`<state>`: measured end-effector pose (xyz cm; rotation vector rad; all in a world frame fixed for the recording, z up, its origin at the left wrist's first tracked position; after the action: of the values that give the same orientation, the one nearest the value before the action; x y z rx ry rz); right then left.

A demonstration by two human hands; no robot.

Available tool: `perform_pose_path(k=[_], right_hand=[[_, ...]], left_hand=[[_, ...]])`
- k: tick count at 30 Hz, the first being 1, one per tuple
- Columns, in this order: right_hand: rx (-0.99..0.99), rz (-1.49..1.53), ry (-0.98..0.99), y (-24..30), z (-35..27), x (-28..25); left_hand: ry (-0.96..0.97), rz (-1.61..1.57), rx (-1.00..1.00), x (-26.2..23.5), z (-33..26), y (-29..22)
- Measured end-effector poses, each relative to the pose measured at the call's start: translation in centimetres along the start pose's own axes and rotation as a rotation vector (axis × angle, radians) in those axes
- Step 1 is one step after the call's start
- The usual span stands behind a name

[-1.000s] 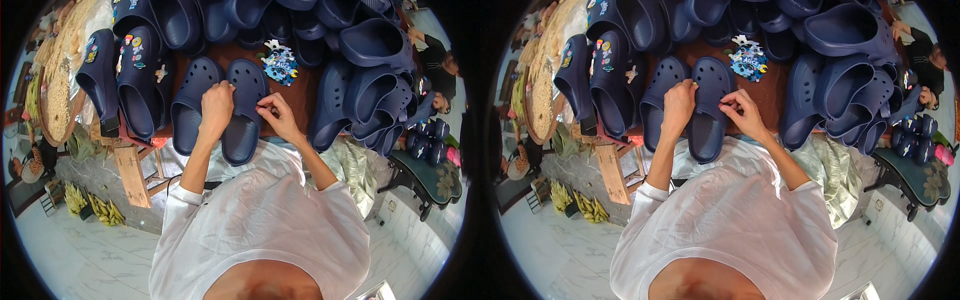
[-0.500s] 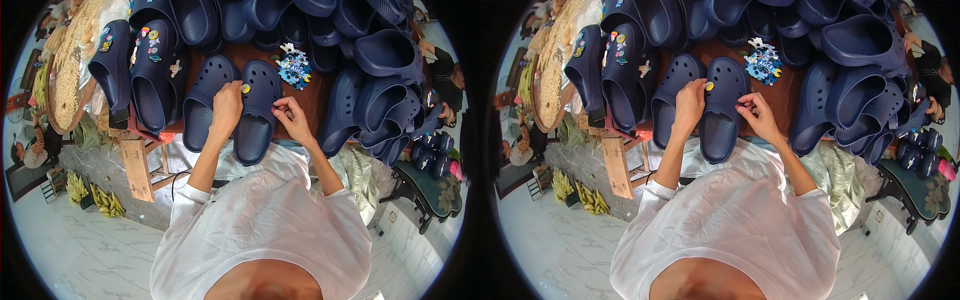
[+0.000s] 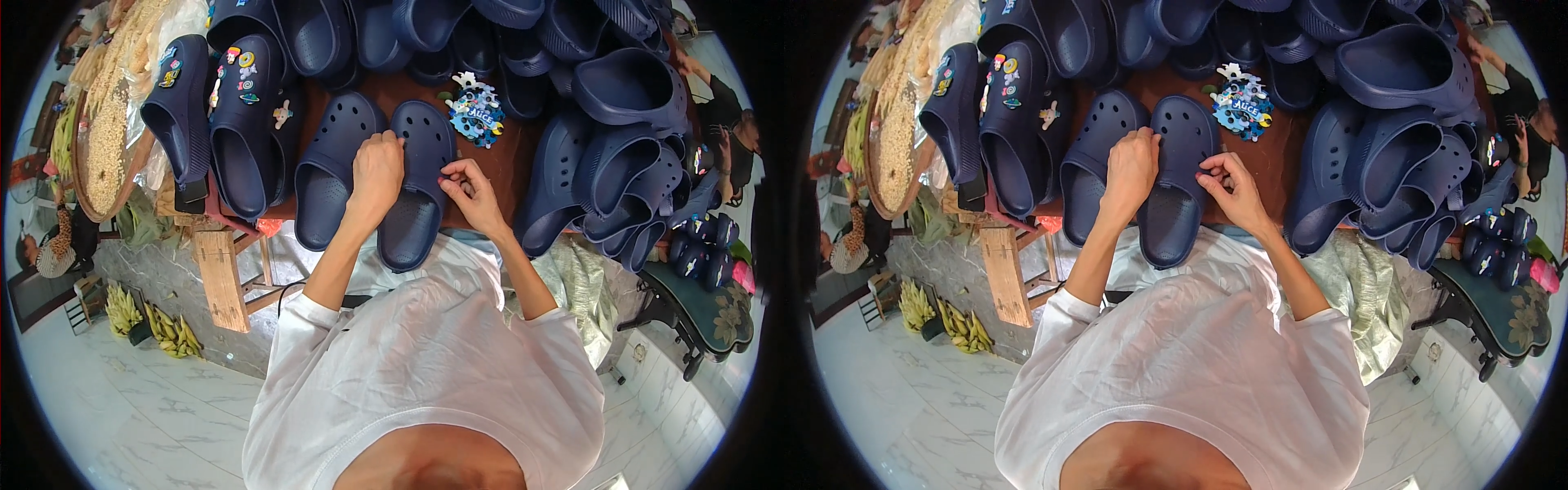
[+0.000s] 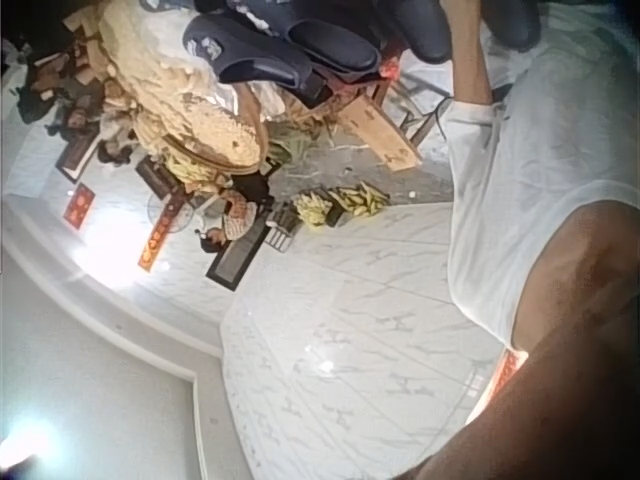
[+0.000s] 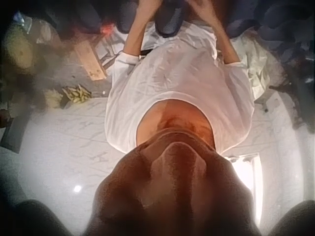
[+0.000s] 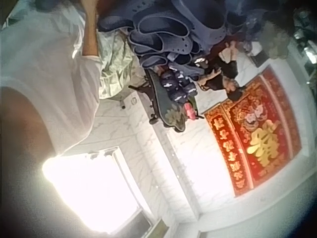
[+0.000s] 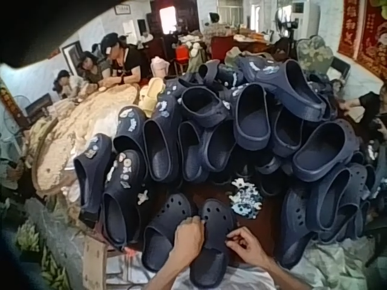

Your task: Attaching decorative charms to blue clog shoes in a manufacturing setting.

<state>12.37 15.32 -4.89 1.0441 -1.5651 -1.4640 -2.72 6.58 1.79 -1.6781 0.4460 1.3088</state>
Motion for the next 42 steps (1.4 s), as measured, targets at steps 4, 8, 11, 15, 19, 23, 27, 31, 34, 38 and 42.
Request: perform_pose_path(k=[4, 8, 11, 15, 19, 23, 27, 31, 34, 38, 42], right_hand=[[0.001, 0.013, -0.004, -0.3, -0.1, -0.1], [-0.010, 0.019, -0.016, -0.1, -0.1, -0.1], [0.008, 0.031, -0.015, -0.2, -0.3, -0.2], [0.000, 0.053, -0.019, -0.7, -0.6, -0.3], [0.005, 0.037, -0.012, -1.1, -0.8, -0.8], [0.004, 0.019, 0.010, -0.6, -0.8, -0.6], [0.008, 0.011, 0.023, -0.6, -0.6, -0.6], [0.016, 0.027, 0.015, -1.0, -0.6, -0.8], [0.028, 0.044, 0.008, -1.6, -0.5, -0.9], [0.017, 0.030, 0.015, -0.7, -0.3, -0.9], [0.010, 0.067, 0.022, -0.7, -0.2, -0.9]], left_hand=[[-0.070, -0.173, -0.053, -0.1, -0.5, 1.7], [-0.126, -0.289, -0.078, -0.8, -0.6, 1.8], [-0.136, -0.315, -0.042, -1.8, 0.8, 0.3], [-0.143, -0.342, 0.158, -1.6, 4.5, -3.3], [-0.009, -0.337, 0.241, 1.7, 8.2, -5.7], [0.031, -0.317, 0.309, 4.7, 10.6, -7.0], [0.032, -0.239, 0.295, 4.7, 10.1, -7.7], [-0.042, -0.235, 0.355, 0.7, 6.2, -7.6], [-0.026, -0.385, 0.358, -2.6, 2.1, -7.0], [0.073, -0.554, 0.285, -3.1, -4.7, -5.7], [0.369, -0.781, -0.028, 1.4, -9.0, -3.6]])
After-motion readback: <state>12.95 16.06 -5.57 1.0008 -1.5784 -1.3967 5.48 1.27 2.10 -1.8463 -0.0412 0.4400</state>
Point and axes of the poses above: each hand's wrist, its own z-axis towards the middle knuckle, its own x-axis out of the palm, y = z × x, the point moved 9 cm from there along z, towards the middle knuckle, and after that the axes turned 8 degrees about y, right-handed, at the moved point
